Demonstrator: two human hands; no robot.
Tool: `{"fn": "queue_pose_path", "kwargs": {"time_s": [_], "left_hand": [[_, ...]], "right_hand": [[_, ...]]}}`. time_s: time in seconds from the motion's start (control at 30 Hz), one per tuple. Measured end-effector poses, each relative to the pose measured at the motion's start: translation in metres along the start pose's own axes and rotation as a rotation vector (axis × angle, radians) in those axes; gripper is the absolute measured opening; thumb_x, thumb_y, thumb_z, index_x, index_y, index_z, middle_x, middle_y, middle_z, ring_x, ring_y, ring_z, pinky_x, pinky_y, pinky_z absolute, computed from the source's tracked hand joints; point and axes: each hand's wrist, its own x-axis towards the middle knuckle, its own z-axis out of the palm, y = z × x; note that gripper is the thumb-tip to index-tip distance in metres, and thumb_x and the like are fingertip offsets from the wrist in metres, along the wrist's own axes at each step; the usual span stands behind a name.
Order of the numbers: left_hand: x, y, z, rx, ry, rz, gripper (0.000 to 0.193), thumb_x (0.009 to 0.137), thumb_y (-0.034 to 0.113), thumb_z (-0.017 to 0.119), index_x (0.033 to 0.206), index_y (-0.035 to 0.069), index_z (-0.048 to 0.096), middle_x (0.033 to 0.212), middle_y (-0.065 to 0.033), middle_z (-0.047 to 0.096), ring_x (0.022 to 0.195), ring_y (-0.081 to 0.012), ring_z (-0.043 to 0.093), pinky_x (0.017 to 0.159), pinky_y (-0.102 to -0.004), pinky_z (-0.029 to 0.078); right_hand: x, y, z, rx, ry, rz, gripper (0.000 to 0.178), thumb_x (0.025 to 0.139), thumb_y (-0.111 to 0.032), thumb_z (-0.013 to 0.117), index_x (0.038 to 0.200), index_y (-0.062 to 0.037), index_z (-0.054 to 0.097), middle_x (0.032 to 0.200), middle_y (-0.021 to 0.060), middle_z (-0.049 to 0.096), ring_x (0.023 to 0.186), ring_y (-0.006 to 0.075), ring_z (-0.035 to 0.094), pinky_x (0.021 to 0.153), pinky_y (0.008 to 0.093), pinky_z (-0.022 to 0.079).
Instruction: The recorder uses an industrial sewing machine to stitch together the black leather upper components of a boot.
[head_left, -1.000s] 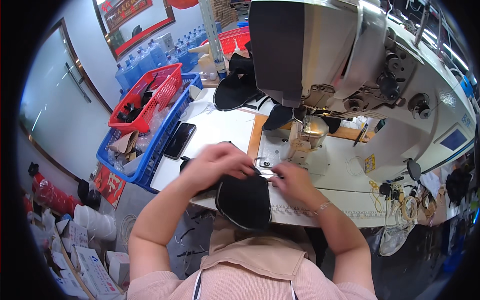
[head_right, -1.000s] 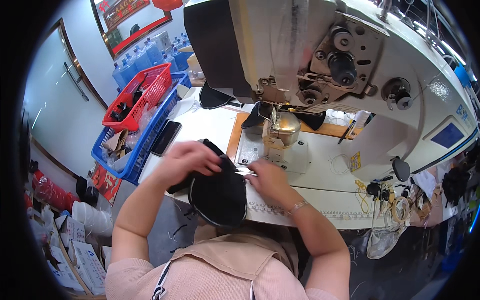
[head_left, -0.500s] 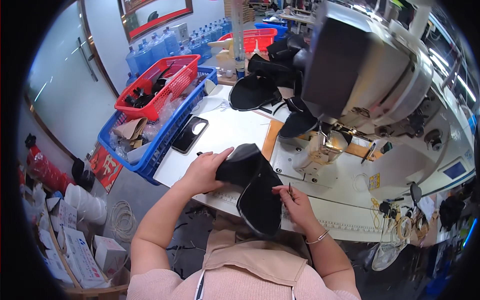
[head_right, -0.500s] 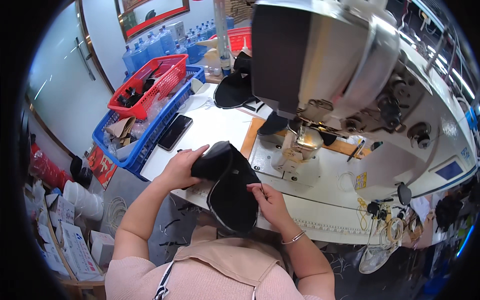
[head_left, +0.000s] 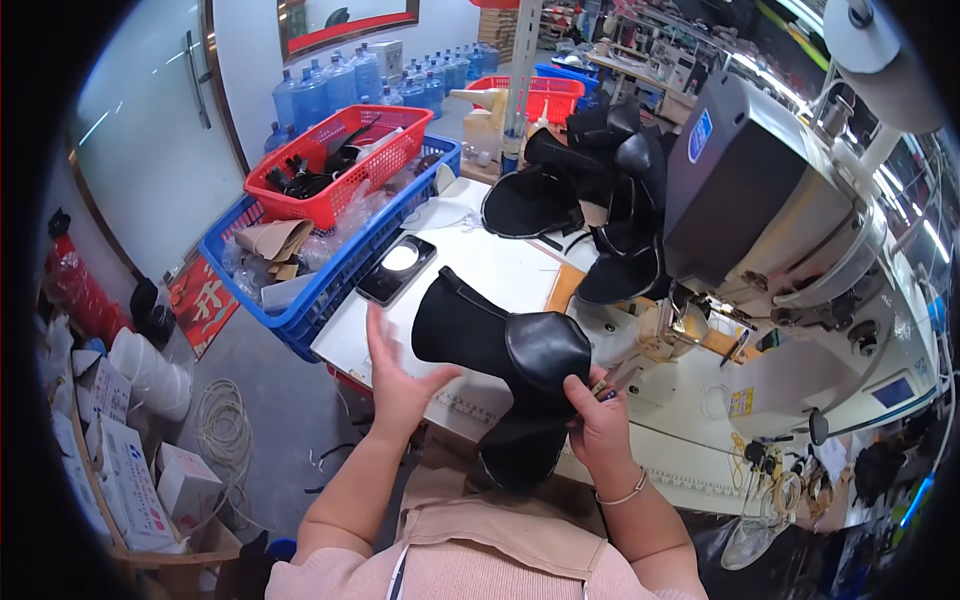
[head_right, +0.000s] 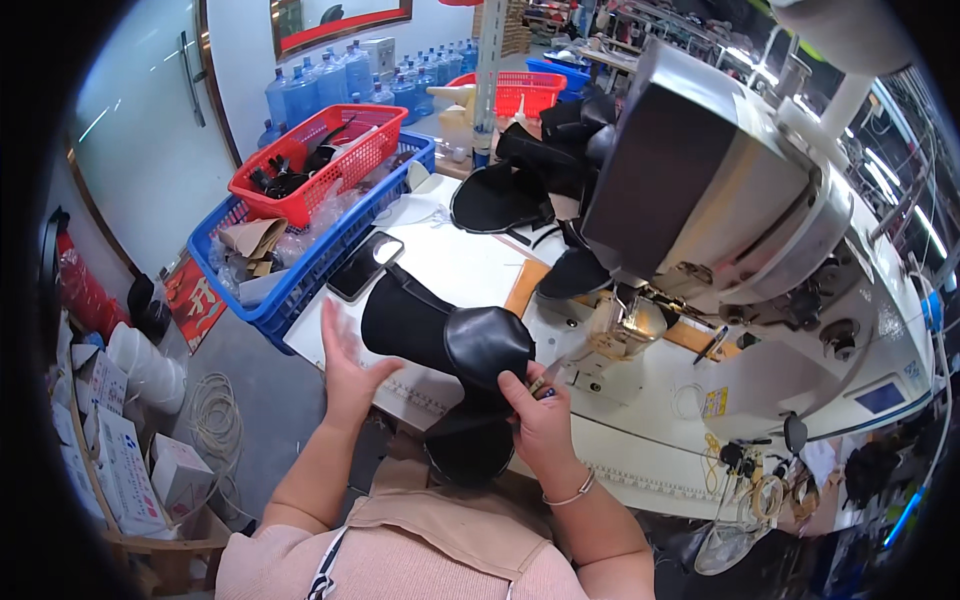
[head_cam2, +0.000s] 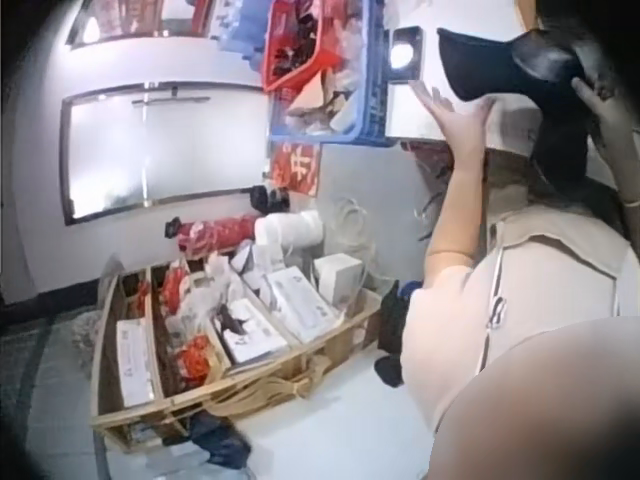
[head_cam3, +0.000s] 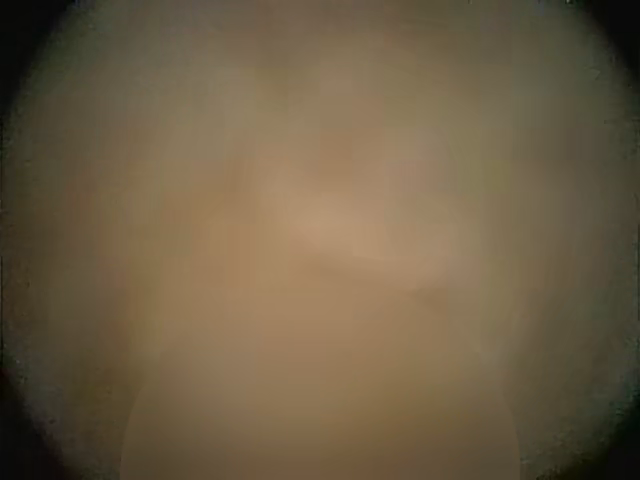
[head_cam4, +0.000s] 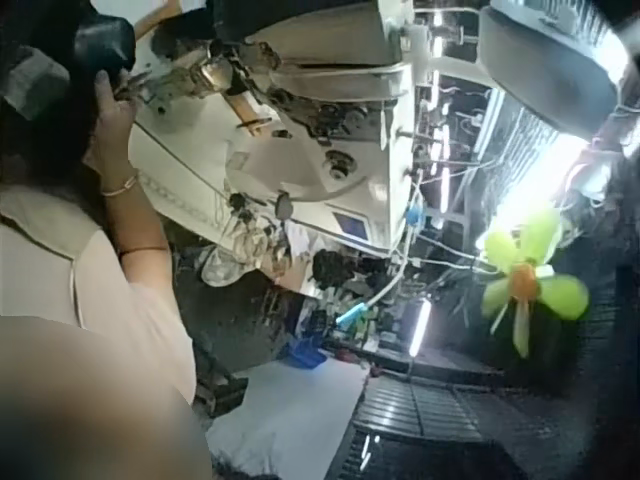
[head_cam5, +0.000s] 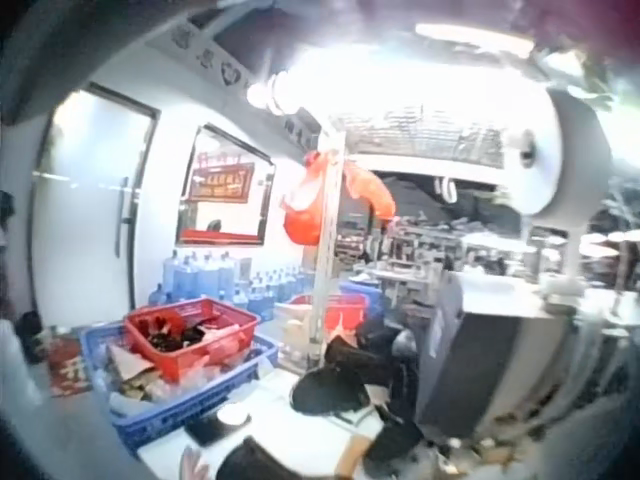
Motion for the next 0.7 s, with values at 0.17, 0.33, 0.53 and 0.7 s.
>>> {"fn": "queue_pose_path", "kwargs": {"time_s": [0.17,0.33,0.53,0.7], "left_hand": [[-0.007,-0.014,0.001,-0.981,-0.204,-0.690,0.078,0.072,0.033,0.081,0.134,0.009,0.040,0.127,-0.0033,0.053,0.116,-0.0211,0.051,0.104,-0.0432,0.037],[-0.009,-0.006,0.019,-1.354,-0.226,-0.657,0.066,0.077,0.018,0.076,0.133,0.008,0.043,0.131,-0.0062,0.052,0.124,-0.0230,0.046,0.108,-0.0390,0.033],[-0.011,0.012,0.027,-1.116,-0.181,-0.518,0.065,0.075,0.005,0.076,0.131,0.010,0.044,0.124,-0.0035,0.053,0.116,-0.0218,0.050,0.102,-0.0356,0.040],[-0.010,0.016,0.028,-1.087,-0.127,-0.462,0.062,0.075,-0.001,0.074,0.129,0.010,0.046,0.123,-0.0036,0.054,0.114,-0.0211,0.051,0.100,-0.0348,0.041]], "right_hand": [[-0.002,0.010,0.013,0.297,-0.096,-0.044,0.019,0.088,-0.007,0.064,0.105,-0.0004,0.061,0.098,0.0047,0.066,0.083,0.0094,0.061,0.068,0.0220,0.048],[-0.011,0.023,0.016,0.042,-0.154,-0.125,0.019,0.087,-0.006,0.064,0.104,0.0008,0.062,0.085,0.0015,0.064,0.070,0.0065,0.054,0.062,0.0212,0.043],[-0.015,0.034,0.012,0.063,-0.201,-0.148,0.025,0.087,0.002,0.058,0.112,0.0007,0.057,0.109,0.0102,0.063,0.100,0.0175,0.060,0.091,0.0310,0.046],[-0.016,0.038,0.016,0.003,-0.098,-0.202,0.015,0.085,-0.006,0.064,0.099,0.0014,0.064,0.079,0.0001,0.062,0.063,0.0052,0.049,0.055,0.0219,0.038]]}}
